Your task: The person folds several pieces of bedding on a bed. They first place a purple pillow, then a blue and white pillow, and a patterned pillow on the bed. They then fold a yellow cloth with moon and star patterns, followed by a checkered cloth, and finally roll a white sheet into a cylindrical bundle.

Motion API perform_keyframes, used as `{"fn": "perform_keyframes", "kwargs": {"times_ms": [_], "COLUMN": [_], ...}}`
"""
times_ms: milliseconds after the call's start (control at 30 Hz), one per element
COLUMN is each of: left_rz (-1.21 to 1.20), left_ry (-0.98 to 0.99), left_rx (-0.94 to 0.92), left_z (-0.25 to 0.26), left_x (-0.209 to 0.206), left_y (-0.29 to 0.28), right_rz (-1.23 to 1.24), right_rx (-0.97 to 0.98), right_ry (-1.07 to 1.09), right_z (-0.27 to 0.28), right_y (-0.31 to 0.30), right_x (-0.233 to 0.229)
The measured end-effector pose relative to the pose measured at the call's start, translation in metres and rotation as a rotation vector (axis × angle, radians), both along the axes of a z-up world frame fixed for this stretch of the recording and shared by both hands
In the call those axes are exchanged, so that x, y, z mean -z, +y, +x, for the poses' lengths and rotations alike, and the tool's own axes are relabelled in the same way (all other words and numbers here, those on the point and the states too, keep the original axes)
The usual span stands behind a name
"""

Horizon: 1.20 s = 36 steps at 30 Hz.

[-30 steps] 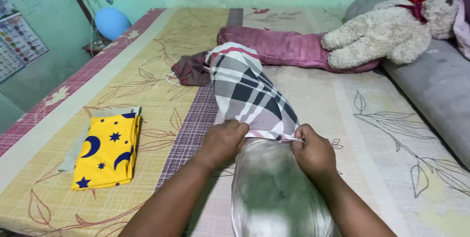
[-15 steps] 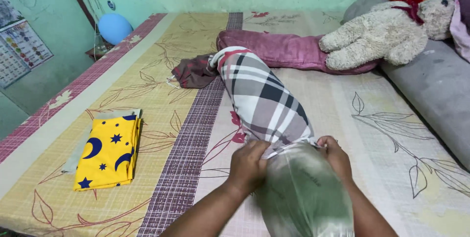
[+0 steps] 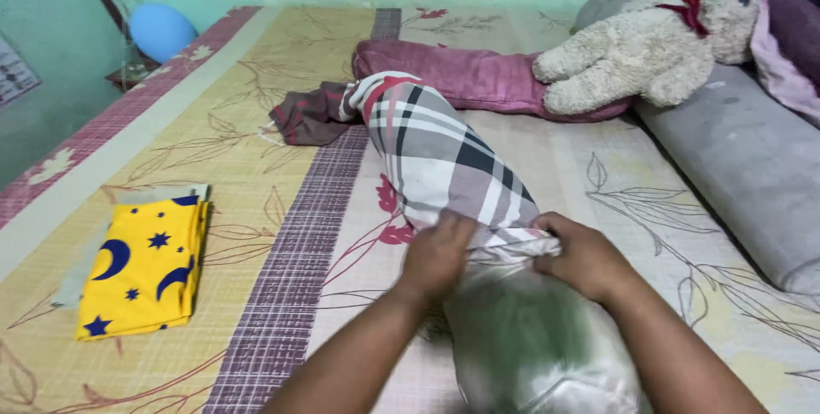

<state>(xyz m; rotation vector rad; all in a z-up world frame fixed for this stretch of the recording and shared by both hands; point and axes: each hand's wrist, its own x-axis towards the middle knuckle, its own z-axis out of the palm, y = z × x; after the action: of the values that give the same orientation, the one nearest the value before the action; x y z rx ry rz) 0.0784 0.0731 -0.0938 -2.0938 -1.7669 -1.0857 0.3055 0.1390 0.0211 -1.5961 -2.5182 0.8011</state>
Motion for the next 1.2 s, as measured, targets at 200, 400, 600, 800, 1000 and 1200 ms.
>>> {"fn": "perform_keyframes", "kwargs": {"times_ms": [200, 400, 600, 800, 1000, 1200], "left_rz": [-0.443, -0.546, -0.431, -0.201, -0.155, -0.814], "left_ry": [-1.002, -0.478, -0.828, -1.654, -1.349, -0.295], "left_rx": [-0.34, -0.162, -0.052, 0.152, 0.338, -0.122], "left_z": [-0.06, -0.044, 0.013, 0.025, -0.031, -0.026], "left_x": [-0.042, -0.01, 0.011, -0.071, -0.122, -0.089], "left_y": [-0.025, -0.006, 0.065, 0.056, 0.052, -0.004], "right_rz": [0.02, -0.149, -0.399, -0.169, -0.407, -0.063], "right_rx": [0.286, 0.273, 0.295, 0.499, 0.497, 0.241], "right_ry": [0.333, 0.5, 0.171, 0.458, 0.878, 0.37], "right_z": [0.097, 0.133, 0.081, 0.075, 0.005, -0.026], "right_y": [0.068, 0.087, 0.046, 0.055, -0.023, -0.002], "right_x": [0.111, 0.12, 0.005, 0.066, -0.006, 0.052]}}
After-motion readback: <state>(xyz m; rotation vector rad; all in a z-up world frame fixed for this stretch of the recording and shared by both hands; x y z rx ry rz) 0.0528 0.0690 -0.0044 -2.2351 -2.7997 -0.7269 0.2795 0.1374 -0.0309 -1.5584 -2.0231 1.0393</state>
